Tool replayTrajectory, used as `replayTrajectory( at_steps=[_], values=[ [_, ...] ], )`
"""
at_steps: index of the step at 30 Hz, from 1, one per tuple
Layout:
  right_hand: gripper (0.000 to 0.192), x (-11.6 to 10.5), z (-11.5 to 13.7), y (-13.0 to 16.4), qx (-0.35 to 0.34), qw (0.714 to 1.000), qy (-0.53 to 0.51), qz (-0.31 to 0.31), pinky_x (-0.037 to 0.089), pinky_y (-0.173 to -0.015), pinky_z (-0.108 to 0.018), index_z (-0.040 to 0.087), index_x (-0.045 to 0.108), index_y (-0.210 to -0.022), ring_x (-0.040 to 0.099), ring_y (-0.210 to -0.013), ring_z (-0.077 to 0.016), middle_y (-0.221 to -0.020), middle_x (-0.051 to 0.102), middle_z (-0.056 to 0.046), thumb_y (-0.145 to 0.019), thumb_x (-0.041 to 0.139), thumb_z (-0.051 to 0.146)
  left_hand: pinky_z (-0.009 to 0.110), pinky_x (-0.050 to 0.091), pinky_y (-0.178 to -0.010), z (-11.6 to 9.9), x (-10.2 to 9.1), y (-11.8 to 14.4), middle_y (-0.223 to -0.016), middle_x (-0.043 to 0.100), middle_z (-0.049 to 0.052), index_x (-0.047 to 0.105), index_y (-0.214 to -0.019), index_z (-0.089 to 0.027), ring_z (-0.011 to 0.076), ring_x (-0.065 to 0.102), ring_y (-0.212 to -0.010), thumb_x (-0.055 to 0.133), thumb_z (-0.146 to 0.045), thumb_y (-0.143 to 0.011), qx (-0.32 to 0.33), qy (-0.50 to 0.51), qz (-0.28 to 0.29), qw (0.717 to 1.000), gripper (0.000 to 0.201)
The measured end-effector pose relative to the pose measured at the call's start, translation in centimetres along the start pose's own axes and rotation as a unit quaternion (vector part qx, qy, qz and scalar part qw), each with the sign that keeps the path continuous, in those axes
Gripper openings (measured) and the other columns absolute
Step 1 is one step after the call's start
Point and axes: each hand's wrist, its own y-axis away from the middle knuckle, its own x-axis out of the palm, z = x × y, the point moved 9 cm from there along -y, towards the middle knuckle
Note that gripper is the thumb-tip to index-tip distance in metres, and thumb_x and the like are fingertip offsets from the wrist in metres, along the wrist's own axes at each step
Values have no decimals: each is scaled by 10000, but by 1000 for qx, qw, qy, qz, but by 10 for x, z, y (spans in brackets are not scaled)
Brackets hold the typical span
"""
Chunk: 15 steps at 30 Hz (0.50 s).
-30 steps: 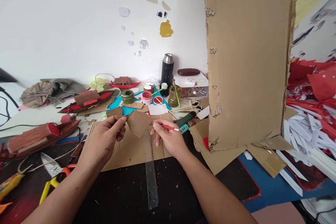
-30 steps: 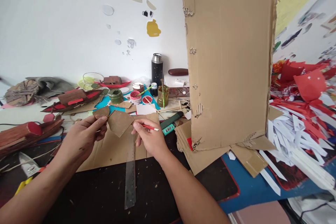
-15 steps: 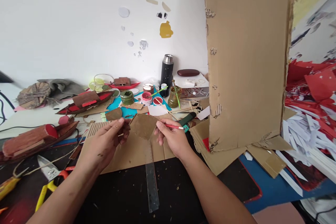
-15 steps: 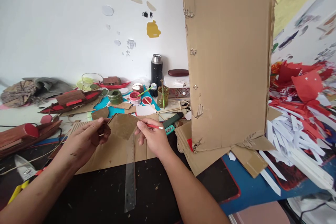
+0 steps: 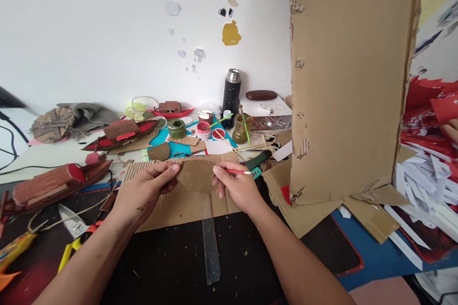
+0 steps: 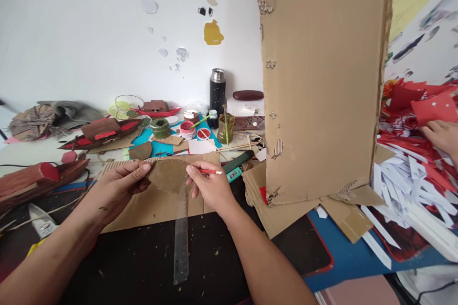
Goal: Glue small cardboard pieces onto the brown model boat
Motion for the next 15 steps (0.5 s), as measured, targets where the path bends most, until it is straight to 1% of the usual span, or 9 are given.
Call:
replayTrajectory(
  at_steps=[5,8,11,15],
  values=[
    [466,-3,2,1,4,1000,-8,-12,485,-484,-249,220,750,-892,618,-440,-108,-728,742,31,-923,886,665,285,327,-547,1,3,1,-624,533,-10,703,-644,-229,138,412,-599,956,-782,-737,-6,-15,38,999,615],
    [474,-4,3,2,2,1000,-15,-17,470,-484,-247,220,742,-875,626,-450,-110,-710,723,38,-926,889,668,282,322,-545,1,5,2,-621,550,-6,717,-653,-222,135,418,-597,964,-750,-754,-7,-15,44,999,591],
    [500,-5,3,1,-1,1000,-25,-18,469,-488,-249,214,758,-891,619,-450,-108,-702,728,32,-937,874,699,274,323,-532,-1,2,2,-615,546,-14,722,-663,-219,132,420,-590,984,-736,-732,-2,0,26,1000,583],
    [552,-7,4,-1,-21,999,-26,-26,465,-469,-248,200,801,-948,603,-446,-106,-717,738,15,-949,834,751,260,377,-548,-11,-12,1,-646,561,-15,738,-711,-203,124,447,-611,1021,-734,-676,15,42,-29,999,604]
  ],
)
